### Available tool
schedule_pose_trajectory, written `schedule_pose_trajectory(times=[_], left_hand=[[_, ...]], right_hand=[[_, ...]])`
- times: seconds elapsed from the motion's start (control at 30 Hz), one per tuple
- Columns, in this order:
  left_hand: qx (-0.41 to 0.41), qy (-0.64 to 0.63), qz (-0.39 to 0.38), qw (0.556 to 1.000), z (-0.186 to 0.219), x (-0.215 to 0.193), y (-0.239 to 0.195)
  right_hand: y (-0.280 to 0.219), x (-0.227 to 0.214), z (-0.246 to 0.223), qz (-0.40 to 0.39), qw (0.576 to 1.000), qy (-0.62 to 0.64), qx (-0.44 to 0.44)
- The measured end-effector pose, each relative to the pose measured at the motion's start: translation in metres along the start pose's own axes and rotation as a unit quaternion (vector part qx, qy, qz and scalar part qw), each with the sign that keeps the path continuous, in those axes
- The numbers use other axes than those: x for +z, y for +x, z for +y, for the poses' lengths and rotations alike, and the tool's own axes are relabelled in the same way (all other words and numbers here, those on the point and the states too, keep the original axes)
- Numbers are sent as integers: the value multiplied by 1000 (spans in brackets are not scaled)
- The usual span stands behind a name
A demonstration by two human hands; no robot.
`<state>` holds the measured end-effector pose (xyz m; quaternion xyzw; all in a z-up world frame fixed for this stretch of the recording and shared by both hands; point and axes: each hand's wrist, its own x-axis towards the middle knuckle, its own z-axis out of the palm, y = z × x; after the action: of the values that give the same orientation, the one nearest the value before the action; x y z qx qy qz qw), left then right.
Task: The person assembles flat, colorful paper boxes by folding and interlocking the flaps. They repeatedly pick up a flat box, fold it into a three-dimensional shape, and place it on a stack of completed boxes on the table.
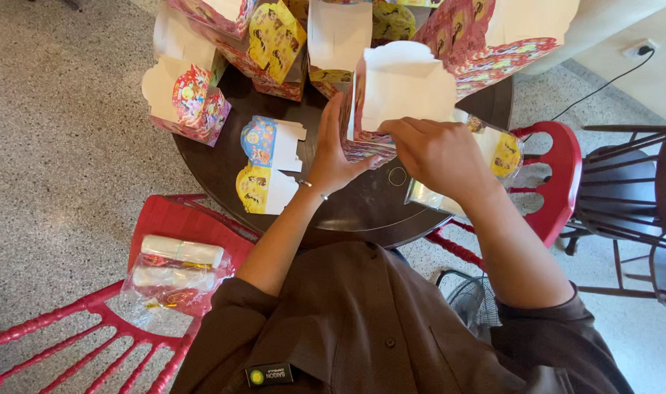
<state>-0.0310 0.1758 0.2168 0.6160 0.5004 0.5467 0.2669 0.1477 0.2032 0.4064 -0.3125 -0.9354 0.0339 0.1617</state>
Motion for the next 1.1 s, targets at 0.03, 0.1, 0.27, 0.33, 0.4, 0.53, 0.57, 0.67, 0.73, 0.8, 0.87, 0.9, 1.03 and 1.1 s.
schedule_pose_trajectory(times=[0.03, 0.1, 0.27, 0.33, 0.4, 0.53, 0.57, 0.67, 0.73, 0.8, 0.87, 0.9, 1.03, 1.1], left_hand=[[-2, 0, -3, 1000, -3, -1, 0], [-8, -2, -5, 1000, -8, -1, 0], [-17, -16, -3, 1000, -10, 0, -3], [-14, -24, 7, 1000, -10, 1, -1], [-10, -29, 6, 1000, -9, 1, -1], [-1, -41, 18, 999, -10, 1, 1], [1, -44, 17, 999, -11, 1, 0], [5, -45, 17, 999, -10, 1, 1], [4, -34, 18, 999, -10, 1, 0], [7, -39, 20, 999, -9, 1, 0], [7, -40, 24, 999, -8, 3, -3], [8, -37, 27, 999, -9, 2, -2], [23, -21, 41, 999, -16, -3, -10], [10, 16, 32, 999, -24, -14, -24]], right_hand=[[0, 8, 0, 2, 1000, 3, -4], [1, 20, 0, 6, 1000, 8, -14], [2, 29, 1, 0, 1000, 6, 0], [5, 29, 3, -4, 1000, 1, -2], [7, 29, 5, -24, 1000, -18, -3], [10, 27, 10, -3, 1000, -1, -15], [10, 26, 12, -4, 1000, -1, -16], [13, 29, 13, -19, 999, -20, -22], [13, 32, 13, -31, 999, -32, -24], [12, 36, 11, -41, 998, -36, -25], [10, 38, 9, -63, 997, -39, -7], [10, 39, 9, -73, 996, -41, 1], [3, 29, 7, -4, 999, 43, -12], [-3, 23, 5, 14, 998, 65, -2]])
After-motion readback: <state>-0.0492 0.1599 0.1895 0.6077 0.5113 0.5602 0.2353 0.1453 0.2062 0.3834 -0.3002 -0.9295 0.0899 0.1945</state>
